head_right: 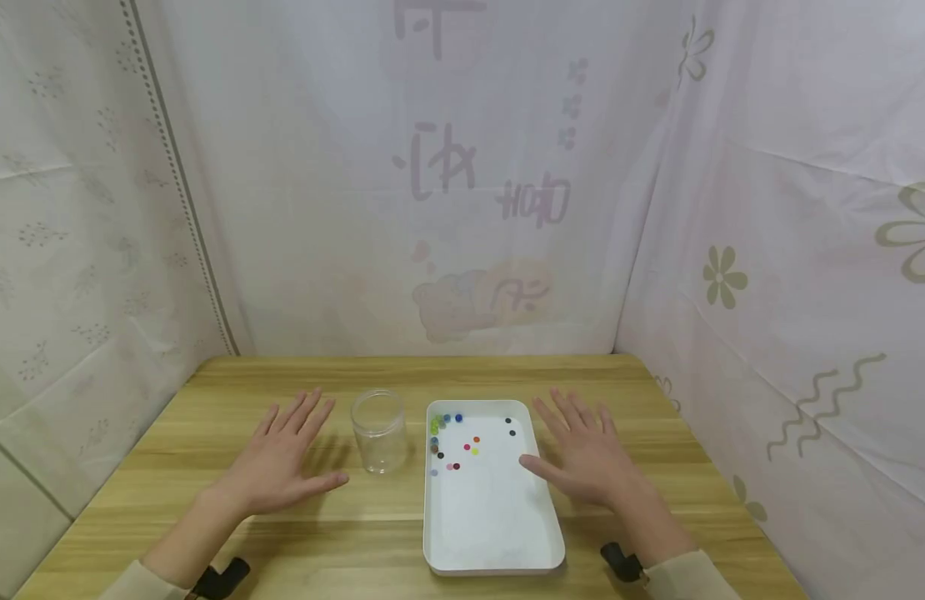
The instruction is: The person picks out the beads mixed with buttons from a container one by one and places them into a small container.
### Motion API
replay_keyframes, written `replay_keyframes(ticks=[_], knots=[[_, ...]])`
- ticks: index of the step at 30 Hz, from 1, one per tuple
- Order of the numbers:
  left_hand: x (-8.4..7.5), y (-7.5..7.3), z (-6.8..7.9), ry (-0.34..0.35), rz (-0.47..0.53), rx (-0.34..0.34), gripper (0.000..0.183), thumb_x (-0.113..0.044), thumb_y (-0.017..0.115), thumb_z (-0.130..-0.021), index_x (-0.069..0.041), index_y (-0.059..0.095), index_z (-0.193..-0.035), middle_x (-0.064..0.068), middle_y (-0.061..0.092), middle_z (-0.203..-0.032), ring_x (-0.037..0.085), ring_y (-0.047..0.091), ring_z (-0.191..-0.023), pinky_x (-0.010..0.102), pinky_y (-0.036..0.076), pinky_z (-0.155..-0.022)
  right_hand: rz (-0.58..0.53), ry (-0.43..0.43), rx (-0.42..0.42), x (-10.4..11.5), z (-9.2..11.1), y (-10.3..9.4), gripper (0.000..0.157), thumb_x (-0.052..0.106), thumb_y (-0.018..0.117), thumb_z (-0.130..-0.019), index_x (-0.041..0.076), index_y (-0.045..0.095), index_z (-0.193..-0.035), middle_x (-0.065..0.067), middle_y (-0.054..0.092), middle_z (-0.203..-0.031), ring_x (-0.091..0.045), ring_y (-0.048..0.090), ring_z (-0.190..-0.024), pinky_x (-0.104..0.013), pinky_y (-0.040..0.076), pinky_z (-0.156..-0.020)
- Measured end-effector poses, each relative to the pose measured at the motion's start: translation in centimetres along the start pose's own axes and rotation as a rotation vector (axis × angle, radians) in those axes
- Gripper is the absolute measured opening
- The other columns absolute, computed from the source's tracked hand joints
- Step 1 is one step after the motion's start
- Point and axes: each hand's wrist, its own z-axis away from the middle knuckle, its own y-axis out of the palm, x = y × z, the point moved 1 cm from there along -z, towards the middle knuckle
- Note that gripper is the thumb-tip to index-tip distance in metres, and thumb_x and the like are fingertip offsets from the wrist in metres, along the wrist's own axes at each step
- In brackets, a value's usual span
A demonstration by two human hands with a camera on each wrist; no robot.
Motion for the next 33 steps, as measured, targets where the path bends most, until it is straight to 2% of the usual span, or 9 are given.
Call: replay_keyframes(ticks=[2,4,6,9,11,14,19,26,33], knots=[[0.0,0.0,-0.2,-0.016,0.032,-0.027,0.106,-0.074,0.070,-0.095,-0.009,0.035,-0.172,0.022,0.034,-0.178,0.047,0.033,-0.164,0.075,0.027,-0.129,-0.013,-0.008,-0.036,0.0,-0.1,0.0,0.085,0.061,0.064,-0.105,0.017,0.036,-0.172,-0.020,0.040,-0.175,-0.050,0.040,-0.158,-0.078,0.026,-0.126],[0.0,-0.1,-0.4,-0.026,0.103,-0.065,0.097,-0.063,0.074,-0.097,-0.005,0.040,-0.168,0.023,0.043,-0.172,0.048,0.042,-0.159,0.073,0.035,-0.126,-0.035,-0.018,-0.084,0.0,-0.2,-0.2,0.074,0.046,0.069,-0.106,0.013,0.043,-0.168,-0.021,0.053,-0.166,-0.047,0.057,-0.145,-0.072,0.042,-0.119],[-0.1,-0.1,-0.7,-0.025,0.193,-0.101,0.089,-0.055,0.077,-0.099,-0.005,0.044,-0.166,0.022,0.051,-0.165,0.048,0.049,-0.153,0.071,0.043,-0.121,-0.064,-0.025,-0.138,0.2,-0.2,-0.4,0.064,0.032,0.072,-0.105,0.010,0.052,-0.162,-0.019,0.066,-0.151,-0.042,0.070,-0.128,-0.066,0.055,-0.107],[-0.2,-0.2,-1.1,0.000,0.346,-0.136,0.079,-0.045,0.079,-0.100,-0.006,0.049,-0.162,0.020,0.057,-0.159,0.046,0.056,-0.147,0.068,0.050,-0.115,-0.081,-0.044,-0.216,0.5,-0.2,-0.8,0.052,0.024,0.075,-0.103,0.010,0.063,-0.151,-0.013,0.078,-0.127,-0.030,0.077,-0.103,-0.053,0.064,-0.084],[-0.4,-0.2,-1.5,0.017,0.430,-0.143,0.075,-0.039,0.081,-0.100,-0.007,0.051,-0.161,0.019,0.059,-0.157,0.044,0.057,-0.145,0.066,0.053,-0.112,-0.079,-0.062,-0.260,0.6,-0.1,-1.0,0.046,0.022,0.077,-0.101,0.010,0.068,-0.144,-0.008,0.080,-0.114,-0.025,0.076,-0.094,-0.044,0.063,-0.073],[-0.7,-0.1,-2.3,0.036,0.540,-0.147,0.072,-0.032,0.083,-0.098,-0.007,0.053,-0.158,0.019,0.060,-0.156,0.043,0.057,-0.144,0.063,0.055,-0.110,-0.071,-0.090,-0.305,0.7,0.0,-1.0,0.040,0.018,0.079,-0.099,0.009,0.072,-0.137,-0.002,0.079,-0.104,-0.018,0.071,-0.086,-0.033,0.058,-0.066],[-1.4,0.9,-3.9,0.013,0.683,-0.100,0.074,-0.033,0.084,-0.097,-0.009,0.052,-0.159,0.020,0.056,-0.160,0.040,0.053,-0.149,0.061,0.054,-0.114,-0.072,-0.117,-0.331,0.6,0.2,-0.9,0.037,0.015,0.080,-0.096,0.011,0.074,-0.133,0.001,0.078,-0.101,-0.013,0.068,-0.082,-0.027,0.054,-0.063],[-2.2,2.3,-6.2,-0.024,0.775,-0.050,0.078,-0.036,0.085,-0.096,-0.012,0.051,-0.162,0.013,0.054,-0.162,0.039,0.049,-0.153,0.062,0.050,-0.118,-0.066,-0.137,-0.344,0.7,0.4,-1.0,0.036,0.013,0.080,-0.095,0.011,0.075,-0.130,0.002,0.078,-0.100,-0.011,0.067,-0.078,-0.026,0.053,-0.062],[-2.0,3.6,-7.4,-0.042,0.810,-0.032,0.074,-0.036,0.083,-0.097,-0.016,0.052,-0.161,0.013,0.054,-0.162,0.038,0.049,-0.152,0.064,0.047,-0.120,-0.069,-0.148,-0.360,0.7,0.4,-0.9,0.036,0.010,0.080,-0.093,0.011,0.076,-0.129,0.002,0.078,-0.100,-0.012,0.067,-0.075,-0.023,0.050,-0.058]])
